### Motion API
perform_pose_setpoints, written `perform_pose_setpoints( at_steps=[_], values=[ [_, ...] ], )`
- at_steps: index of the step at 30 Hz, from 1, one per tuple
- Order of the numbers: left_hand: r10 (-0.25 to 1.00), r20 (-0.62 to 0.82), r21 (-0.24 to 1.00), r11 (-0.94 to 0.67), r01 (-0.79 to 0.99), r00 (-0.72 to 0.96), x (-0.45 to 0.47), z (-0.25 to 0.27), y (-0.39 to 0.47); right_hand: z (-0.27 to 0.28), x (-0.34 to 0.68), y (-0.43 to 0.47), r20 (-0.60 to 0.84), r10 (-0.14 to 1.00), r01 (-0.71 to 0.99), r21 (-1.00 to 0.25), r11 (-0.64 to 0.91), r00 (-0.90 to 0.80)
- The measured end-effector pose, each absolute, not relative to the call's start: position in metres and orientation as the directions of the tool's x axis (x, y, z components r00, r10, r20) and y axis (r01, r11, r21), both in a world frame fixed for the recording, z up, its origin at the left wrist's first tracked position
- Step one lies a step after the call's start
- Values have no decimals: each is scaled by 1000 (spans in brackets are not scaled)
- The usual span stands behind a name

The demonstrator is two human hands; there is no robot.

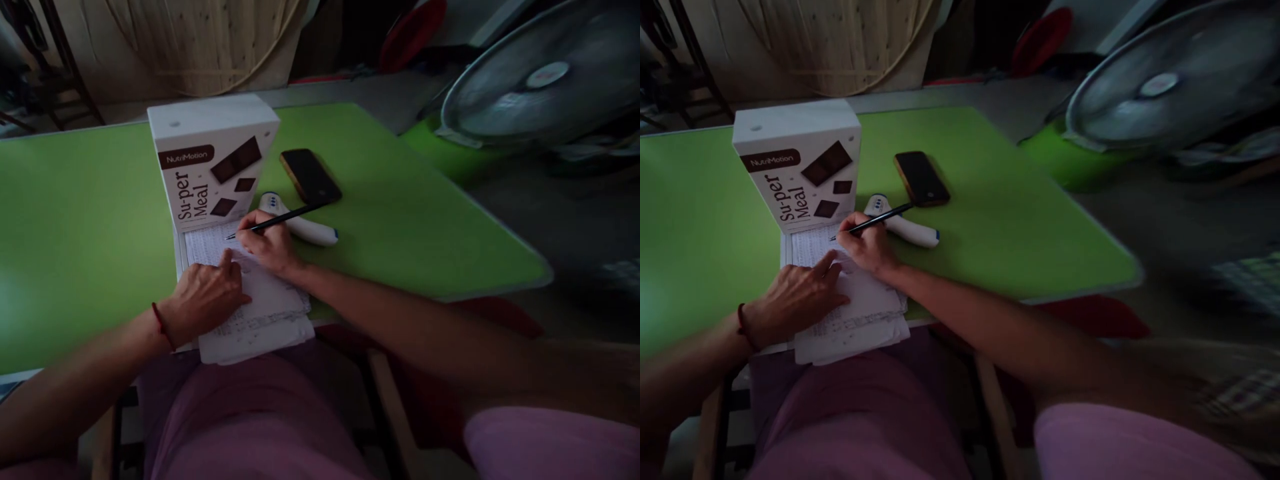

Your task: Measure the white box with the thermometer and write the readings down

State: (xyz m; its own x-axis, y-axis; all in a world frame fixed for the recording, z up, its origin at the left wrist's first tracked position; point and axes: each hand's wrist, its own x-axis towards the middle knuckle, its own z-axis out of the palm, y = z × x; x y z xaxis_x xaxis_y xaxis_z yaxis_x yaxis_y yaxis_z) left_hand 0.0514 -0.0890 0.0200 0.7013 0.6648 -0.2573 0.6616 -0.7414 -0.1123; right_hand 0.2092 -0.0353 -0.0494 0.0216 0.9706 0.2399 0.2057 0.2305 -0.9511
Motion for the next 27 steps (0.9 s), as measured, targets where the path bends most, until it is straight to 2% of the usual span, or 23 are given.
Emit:
perform_pose_setpoints(
  at_steps=[4,10,14,18,23,27],
  values=[
    [668,-236,-106,-739,665,705,51,20,-87,-43,213,-39,253,961,294,-916,275,-109],
    [652,-265,-85,-750,656,710,52,21,-88,-44,218,-47,378,926,393,-854,341,18],
    [657,-242,-83,-747,660,713,51,19,-87,-49,218,-45,429,903,444,-803,397,-31],
    [648,-223,-67,-755,652,728,51,19,-86,-52,217,-43,471,881,411,-794,448,-50],
    [653,-234,-59,-749,660,720,52,20,-87,-51,216,-44,447,890,391,-806,444,-88],
    [656,-236,-63,-747,662,717,53,20,-87,-49,216,-44,392,915,447,-805,391,-94]
  ],
)
